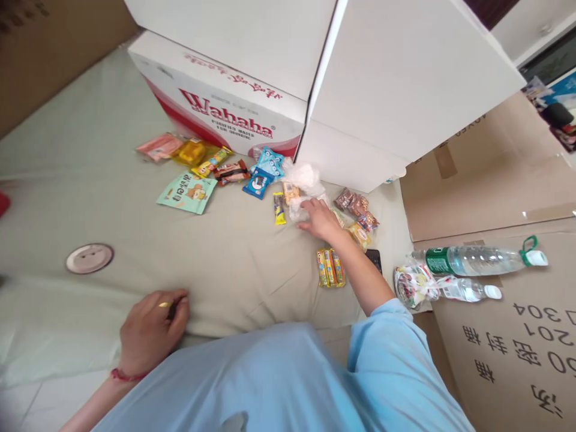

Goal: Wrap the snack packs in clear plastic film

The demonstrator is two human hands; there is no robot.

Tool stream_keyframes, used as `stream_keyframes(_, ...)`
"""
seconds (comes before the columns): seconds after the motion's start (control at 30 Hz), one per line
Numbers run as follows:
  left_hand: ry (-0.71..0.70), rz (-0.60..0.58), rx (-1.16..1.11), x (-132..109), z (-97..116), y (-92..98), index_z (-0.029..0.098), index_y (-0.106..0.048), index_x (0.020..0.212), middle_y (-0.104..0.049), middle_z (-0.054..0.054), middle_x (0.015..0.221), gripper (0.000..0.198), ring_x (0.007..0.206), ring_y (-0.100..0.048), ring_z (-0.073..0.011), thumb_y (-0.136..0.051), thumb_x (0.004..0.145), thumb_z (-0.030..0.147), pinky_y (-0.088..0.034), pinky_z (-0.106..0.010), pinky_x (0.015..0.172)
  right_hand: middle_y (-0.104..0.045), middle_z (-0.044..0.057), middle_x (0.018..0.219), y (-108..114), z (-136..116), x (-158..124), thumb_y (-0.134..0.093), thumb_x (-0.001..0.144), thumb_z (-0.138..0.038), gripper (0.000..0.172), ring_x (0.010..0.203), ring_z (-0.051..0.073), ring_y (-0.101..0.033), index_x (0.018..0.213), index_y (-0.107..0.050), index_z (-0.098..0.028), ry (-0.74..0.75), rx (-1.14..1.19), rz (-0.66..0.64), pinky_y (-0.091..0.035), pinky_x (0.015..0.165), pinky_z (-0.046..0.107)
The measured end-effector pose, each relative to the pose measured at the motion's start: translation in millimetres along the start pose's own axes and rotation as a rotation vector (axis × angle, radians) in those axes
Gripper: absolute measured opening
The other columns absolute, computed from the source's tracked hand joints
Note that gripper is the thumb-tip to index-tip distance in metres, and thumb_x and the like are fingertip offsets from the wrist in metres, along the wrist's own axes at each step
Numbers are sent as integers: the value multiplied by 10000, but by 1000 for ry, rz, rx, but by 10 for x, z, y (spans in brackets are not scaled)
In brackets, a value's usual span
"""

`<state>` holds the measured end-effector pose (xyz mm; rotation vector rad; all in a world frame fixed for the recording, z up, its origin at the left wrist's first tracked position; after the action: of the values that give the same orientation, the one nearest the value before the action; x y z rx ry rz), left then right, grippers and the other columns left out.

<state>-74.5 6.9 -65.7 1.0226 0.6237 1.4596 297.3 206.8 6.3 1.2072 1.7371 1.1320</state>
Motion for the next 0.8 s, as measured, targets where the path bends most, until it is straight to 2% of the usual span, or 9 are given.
stream_keyframes(0.1,64,-10,-135,-11,-44,56,223,-694,923,-726,-65,854,238,838,-680,-257,-490,968,337,-502,-395,798,-698,104,1044,-64,-46,-31,-608,877,-179,133,1017,246,-586,981,-691,-188,-132,66,77,-463,881,351)
stream_keyframes(0.17,161,-21,-264,-9,-70,108,228,-695,954,-732,-58,897,252,864,-688,-244,-499,975,385,-518,-386,819,-662,38,853,-84,-46,-142,-607,885,-231,55,830,196,-584,880,-655,-205,-226,379,170,-474,789,318)
stream_keyframes(0.27,363,-101,-536,50,8,119,234,-679,1019,-727,-46,939,310,843,-699,-227,-564,942,511,-550,-371,799,-585,-39,738,-284,-219,-445,-730,816,-408,212,632,129,-510,879,-632,-230,-325,986,256,-444,616,257)
stream_keyframes(0.37,527,-309,-971,209,346,-48,225,-617,1121,-725,-60,1026,471,807,-722,-224,-619,888,634,-588,-377,740,-559,-62,689,-696,-683,-809,-831,733,-476,332,550,94,-458,875,-650,-237,-411,1328,190,-390,521,223)
stream_keyframes(0.43,547,-403,-1213,372,632,-177,219,-579,1144,-707,-88,1137,575,939,-735,-255,-696,811,673,-600,-385,770,-571,-57,681,-961,-1047,-1006,-865,716,-475,344,544,85,-459,836,-663,-225,-422,1404,79,-384,507,214)
stream_keyframes(0.53,527,-469,-1253,586,883,-352,202,-612,1029,-711,-41,972,572,883,-689,-211,-837,688,601,-562,-335,777,-591,-47,681,-1163,-1374,-1174,-898,700,-467,351,568,81,-479,793,-682,-206,-407,1475,-77,-403,521,203)
stream_keyframes(0.6,561,-456,-1245,662,893,-426,195,-636,924,-674,0,833,521,797,-636,-177,-861,654,581,-540,-314,749,-596,-52,676,-1120,-1314,-1210,-921,672,-467,373,569,76,-486,795,-683,-207,-449,1541,-56,-410,520,193)
stream_keyframes(0.7,686,-395,-1334,678,769,-454,188,-648,862,-661,3,823,521,783,-613,-167,-875,624,592,-532,-306,724,-612,-55,684,-903,-978,-1225,-951,635,-443,407,564,70,-496,806,-662,-212,-536,1620,74,-401,501,174)
stream_keyframes(0.8,752,-343,-1365,651,632,-420,178,-663,853,-654,-1,802,525,728,-580,-143,-898,612,581,-468,-258,636,-625,-47,689,-793,-760,-1237,-957,632,-404,417,507,46,-422,791,-628,-201,-571,1626,-2,-306,436,156)
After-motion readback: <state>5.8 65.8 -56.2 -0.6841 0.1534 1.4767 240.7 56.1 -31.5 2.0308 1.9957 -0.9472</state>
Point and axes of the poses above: each hand's wrist, its own x-axis towards the middle knuckle, its own y-axis out of the back of the hand, z = x × y, the point moved 6 cm from there along x, towards the middle knuckle
